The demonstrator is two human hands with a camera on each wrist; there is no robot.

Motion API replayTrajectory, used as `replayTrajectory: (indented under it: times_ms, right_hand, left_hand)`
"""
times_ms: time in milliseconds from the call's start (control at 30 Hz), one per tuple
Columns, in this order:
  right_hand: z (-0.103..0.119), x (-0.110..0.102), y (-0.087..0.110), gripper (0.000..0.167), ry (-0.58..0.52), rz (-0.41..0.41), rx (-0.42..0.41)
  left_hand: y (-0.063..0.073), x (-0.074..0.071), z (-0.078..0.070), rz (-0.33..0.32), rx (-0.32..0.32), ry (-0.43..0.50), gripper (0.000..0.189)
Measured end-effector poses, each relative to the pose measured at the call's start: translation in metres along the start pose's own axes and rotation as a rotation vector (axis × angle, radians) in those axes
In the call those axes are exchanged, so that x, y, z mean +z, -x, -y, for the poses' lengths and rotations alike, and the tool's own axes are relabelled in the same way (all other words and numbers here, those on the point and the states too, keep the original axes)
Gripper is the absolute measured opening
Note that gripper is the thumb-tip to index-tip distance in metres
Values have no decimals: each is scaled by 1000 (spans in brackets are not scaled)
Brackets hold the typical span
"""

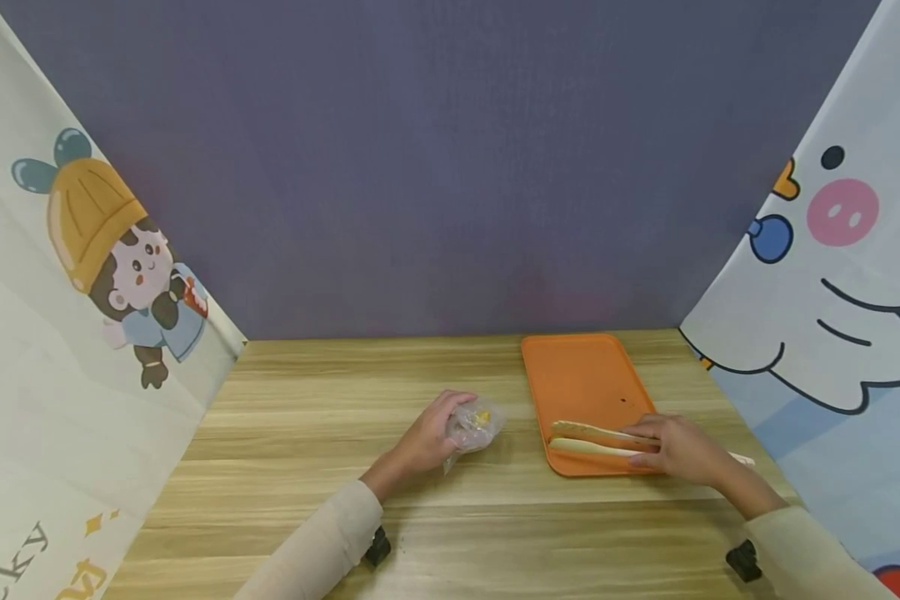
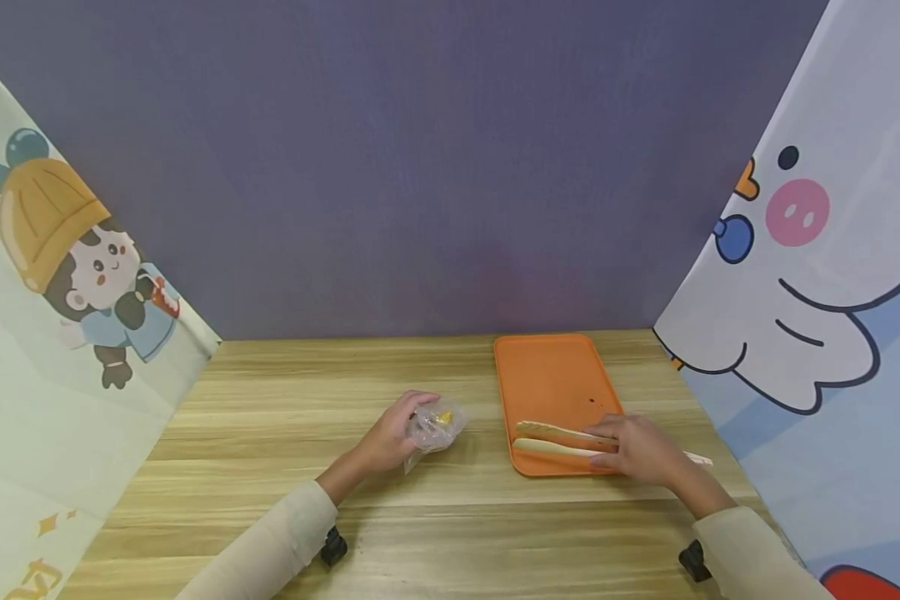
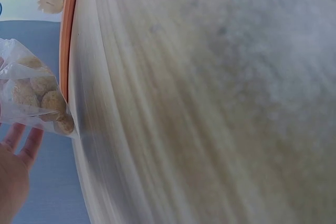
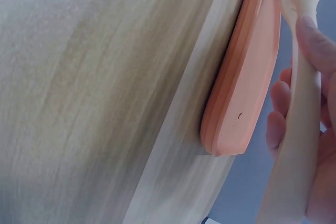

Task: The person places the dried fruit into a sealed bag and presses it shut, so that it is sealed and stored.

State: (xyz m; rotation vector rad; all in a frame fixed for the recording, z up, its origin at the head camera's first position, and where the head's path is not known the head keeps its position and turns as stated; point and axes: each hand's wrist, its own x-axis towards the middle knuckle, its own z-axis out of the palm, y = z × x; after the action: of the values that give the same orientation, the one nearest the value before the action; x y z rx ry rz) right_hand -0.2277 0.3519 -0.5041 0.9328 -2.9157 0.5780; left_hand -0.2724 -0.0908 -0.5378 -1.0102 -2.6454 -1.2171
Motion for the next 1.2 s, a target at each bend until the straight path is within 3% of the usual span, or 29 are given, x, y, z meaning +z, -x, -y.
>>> replayTrajectory:
  times_ms: [467,1200]
  right_hand:
    - [-1,4,3,43,103,-40,13]
    - [3,3,2,40,102,-87,0]
  left_hand:
    - [0,1,1,2,-1,3,78]
    - [0,1,-5,11,-25,20,72]
